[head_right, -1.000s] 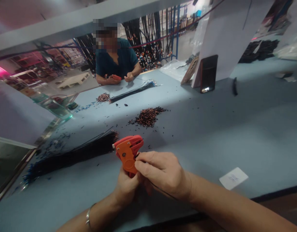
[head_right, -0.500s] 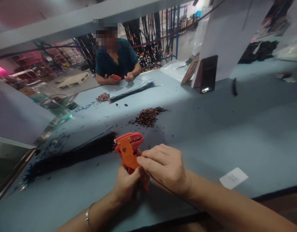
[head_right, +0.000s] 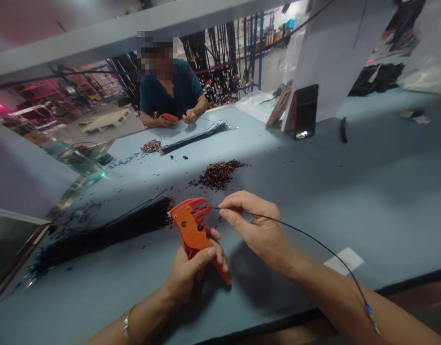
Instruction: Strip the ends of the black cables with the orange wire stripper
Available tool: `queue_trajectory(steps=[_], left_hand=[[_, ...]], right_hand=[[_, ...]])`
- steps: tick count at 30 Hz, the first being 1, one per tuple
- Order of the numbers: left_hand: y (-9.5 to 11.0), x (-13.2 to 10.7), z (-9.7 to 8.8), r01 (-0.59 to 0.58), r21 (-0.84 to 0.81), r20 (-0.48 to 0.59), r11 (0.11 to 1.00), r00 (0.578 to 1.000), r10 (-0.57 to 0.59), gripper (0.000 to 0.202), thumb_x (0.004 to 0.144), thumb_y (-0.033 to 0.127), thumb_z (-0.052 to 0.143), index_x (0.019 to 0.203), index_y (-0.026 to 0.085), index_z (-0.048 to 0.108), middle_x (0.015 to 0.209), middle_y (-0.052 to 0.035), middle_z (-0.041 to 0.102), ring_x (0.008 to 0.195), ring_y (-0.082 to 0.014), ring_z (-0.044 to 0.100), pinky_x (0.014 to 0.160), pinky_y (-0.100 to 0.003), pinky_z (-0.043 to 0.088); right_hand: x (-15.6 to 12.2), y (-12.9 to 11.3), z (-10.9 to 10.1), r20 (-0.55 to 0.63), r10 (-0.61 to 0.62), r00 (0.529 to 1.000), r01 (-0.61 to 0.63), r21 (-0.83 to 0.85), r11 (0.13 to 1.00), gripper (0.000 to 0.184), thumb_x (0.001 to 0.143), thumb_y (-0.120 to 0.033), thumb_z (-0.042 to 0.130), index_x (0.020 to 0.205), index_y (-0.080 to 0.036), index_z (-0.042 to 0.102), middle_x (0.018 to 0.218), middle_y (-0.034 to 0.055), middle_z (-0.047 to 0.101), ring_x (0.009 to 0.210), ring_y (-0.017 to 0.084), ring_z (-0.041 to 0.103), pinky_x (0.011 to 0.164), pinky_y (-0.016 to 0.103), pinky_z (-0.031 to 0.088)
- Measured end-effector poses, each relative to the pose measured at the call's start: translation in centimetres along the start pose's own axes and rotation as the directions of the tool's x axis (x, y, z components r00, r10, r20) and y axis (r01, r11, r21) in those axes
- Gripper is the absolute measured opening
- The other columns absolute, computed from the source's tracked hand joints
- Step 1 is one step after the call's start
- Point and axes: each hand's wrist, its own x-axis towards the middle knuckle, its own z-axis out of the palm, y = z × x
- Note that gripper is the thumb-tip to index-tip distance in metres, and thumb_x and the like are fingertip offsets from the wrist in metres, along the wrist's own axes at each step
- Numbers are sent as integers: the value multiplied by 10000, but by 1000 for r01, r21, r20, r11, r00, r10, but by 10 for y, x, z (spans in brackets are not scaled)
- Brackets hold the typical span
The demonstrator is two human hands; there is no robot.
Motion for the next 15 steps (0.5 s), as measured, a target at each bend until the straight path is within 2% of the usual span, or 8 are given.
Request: queue_trajectory(steps=[3,7,11,15], left_hand=[[-2,-2,-2,20,7,63,1000,998,-21,339,795,353,721,987,143,537,644,-7,645,587,-176,654,598,-327,553],[-3,-4,-2,46,-12,127,999,991,-44,356,786,361,733,992,144,539,653,-2,644,584,-178,660,594,-336,557],[-3,-5,-1,44,-12,183,999,982,-41,347,792,360,733,988,145,544,663,-10,654,608,-181,671,619,-337,552],[-3,-5,-1,38,-4,188,999,981,-37,334,801,367,725,979,148,546,664,-13,660,600,-182,675,624,-342,551]], right_hand=[[2,1,-1,40,150,988,-155,174,972,42,816,-261,708,825,-227,731,812,11,718,727,142,666,672,249,562],[4,7,2,155,333,930,-366,429,826,78,762,-277,753,808,-213,745,771,6,721,686,124,654,669,247,567],[6,9,6,211,398,893,-445,544,711,88,702,-264,791,764,-215,753,756,1,715,691,112,639,691,235,547],[6,10,8,235,426,873,-480,561,674,101,696,-271,797,760,-213,745,749,-2,717,700,118,648,717,251,545]])
